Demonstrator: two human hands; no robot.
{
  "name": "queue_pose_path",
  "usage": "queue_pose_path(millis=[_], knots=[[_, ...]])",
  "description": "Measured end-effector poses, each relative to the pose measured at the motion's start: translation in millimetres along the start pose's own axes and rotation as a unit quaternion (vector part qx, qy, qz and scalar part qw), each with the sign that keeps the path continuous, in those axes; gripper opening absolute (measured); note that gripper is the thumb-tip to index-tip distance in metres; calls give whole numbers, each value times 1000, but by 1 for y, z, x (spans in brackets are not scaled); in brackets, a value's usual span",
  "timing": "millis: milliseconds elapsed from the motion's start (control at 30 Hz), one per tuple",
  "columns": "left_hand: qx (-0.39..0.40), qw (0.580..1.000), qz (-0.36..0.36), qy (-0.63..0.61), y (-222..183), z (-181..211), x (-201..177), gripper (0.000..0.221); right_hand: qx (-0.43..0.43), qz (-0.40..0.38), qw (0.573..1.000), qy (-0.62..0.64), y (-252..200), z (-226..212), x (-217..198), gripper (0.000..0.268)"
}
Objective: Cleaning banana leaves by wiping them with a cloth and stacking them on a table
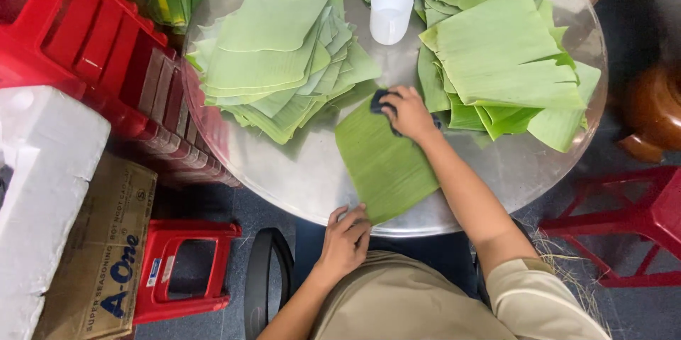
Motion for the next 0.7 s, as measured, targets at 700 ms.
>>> queue_pose_path(millis=[700], knots=[[5, 984, -76, 164, -18, -6, 30, 16, 15, 192, 980, -58, -68, -13, 28, 17]])
Point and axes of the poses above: each hand's wrist, its own y-axis towards the middle knuckle, its own x-axis out of the palm, z = x × y, the point moved 4 cm from there along y, towards the middle knuckle, and after that the axes turned 14 degrees about x, right-handed, at the moved point
